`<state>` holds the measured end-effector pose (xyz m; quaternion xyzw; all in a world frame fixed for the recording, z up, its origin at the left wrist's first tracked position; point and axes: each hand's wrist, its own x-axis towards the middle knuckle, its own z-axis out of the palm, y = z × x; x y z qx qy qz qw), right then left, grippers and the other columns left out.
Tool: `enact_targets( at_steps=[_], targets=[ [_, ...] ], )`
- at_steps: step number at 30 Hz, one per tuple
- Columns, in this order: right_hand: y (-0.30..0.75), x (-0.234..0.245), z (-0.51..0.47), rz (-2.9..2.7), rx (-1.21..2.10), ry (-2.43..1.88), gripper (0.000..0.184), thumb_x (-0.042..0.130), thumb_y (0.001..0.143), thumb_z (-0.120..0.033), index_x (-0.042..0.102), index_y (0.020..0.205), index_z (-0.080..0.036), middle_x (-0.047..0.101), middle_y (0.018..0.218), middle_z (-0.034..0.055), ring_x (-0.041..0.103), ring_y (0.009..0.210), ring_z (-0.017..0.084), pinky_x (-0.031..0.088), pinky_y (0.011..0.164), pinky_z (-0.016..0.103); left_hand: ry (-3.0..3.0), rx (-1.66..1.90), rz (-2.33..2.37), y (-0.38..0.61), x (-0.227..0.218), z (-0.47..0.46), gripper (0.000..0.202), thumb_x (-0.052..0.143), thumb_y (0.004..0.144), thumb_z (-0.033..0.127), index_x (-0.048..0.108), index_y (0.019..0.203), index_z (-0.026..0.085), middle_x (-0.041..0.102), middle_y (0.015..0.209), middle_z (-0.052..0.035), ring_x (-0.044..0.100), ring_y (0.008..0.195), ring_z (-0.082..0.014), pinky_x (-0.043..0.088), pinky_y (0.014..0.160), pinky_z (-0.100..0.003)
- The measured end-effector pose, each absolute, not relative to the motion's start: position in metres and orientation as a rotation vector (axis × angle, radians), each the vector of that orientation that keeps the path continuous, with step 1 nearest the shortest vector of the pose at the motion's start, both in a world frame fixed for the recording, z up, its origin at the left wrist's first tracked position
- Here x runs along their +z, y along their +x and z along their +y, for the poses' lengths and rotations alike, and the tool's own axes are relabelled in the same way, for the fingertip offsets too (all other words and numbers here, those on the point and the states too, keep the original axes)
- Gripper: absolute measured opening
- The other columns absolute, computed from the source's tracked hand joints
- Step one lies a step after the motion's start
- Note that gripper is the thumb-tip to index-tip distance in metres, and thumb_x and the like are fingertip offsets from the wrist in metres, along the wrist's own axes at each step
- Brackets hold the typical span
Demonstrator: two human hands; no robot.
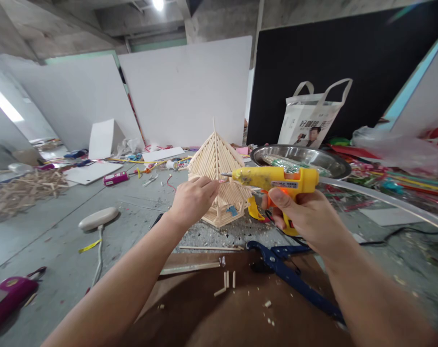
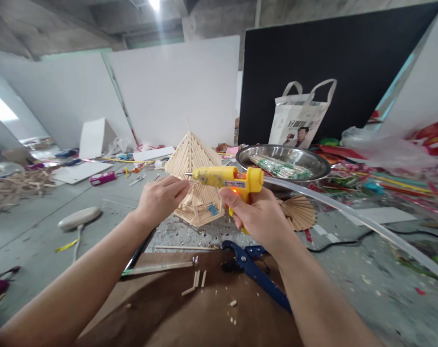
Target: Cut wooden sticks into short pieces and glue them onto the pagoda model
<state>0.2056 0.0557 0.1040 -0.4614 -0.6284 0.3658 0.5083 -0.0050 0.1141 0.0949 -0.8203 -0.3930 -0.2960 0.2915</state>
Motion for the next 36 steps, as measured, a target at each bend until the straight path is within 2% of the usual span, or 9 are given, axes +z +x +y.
enact_targets(
  at_steps=[10, 23, 36],
  targets=[
    [0.2067, 0.1034, 0.0552, -1.531, 0.867, -1.143, 0.026, 0.05, 0.072, -0.046, 0.052, 0.069, -0.02, 0.054, 0.056, -0.0015, 0.041, 0.037, 0.007, 0.032, 0.036, 0.022, -2.184, -0.807, -1.054, -0.0033, 0.0961, 0.1137, 0.03, 0.036, 0.083, 0.026, 0.061, 0.07, 0.02, 0.059, 0.061, -0.0013, 0.051, 0.056, -0.0092, 0.033, 0.048, -0.022],
    [0.2078, 0.1015, 0.0566, -1.526, 0.859, -1.141, 0.026, 0.05, 0.072, -0.047, 0.051, 0.07, -0.021, 0.057, 0.066, -0.0001, 0.041, 0.036, 0.006, 0.032, 0.035, 0.023, -2.173, -0.834, -1.053, -0.0045, 0.0944, 0.1158, 0.028, 0.038, 0.083, 0.028, 0.062, 0.071, 0.021, 0.059, 0.061, 0.0001, 0.052, 0.056, -0.0088, 0.034, 0.048, -0.021],
    [0.2072, 0.1019, 0.0574, -1.533, 0.866, -1.144, 0.026, 0.05, 0.073, -0.046, 0.05, 0.072, -0.02, 0.057, 0.064, 0.0002, 0.041, 0.037, 0.005, 0.032, 0.035, 0.022, -2.164, -0.905, -1.055, -0.0037, 0.0933, 0.1161, 0.027, 0.04, 0.081, 0.029, 0.064, 0.071, 0.021, 0.063, 0.062, 0.0007, 0.054, 0.055, -0.0085, 0.034, 0.046, -0.021]
  ],
)
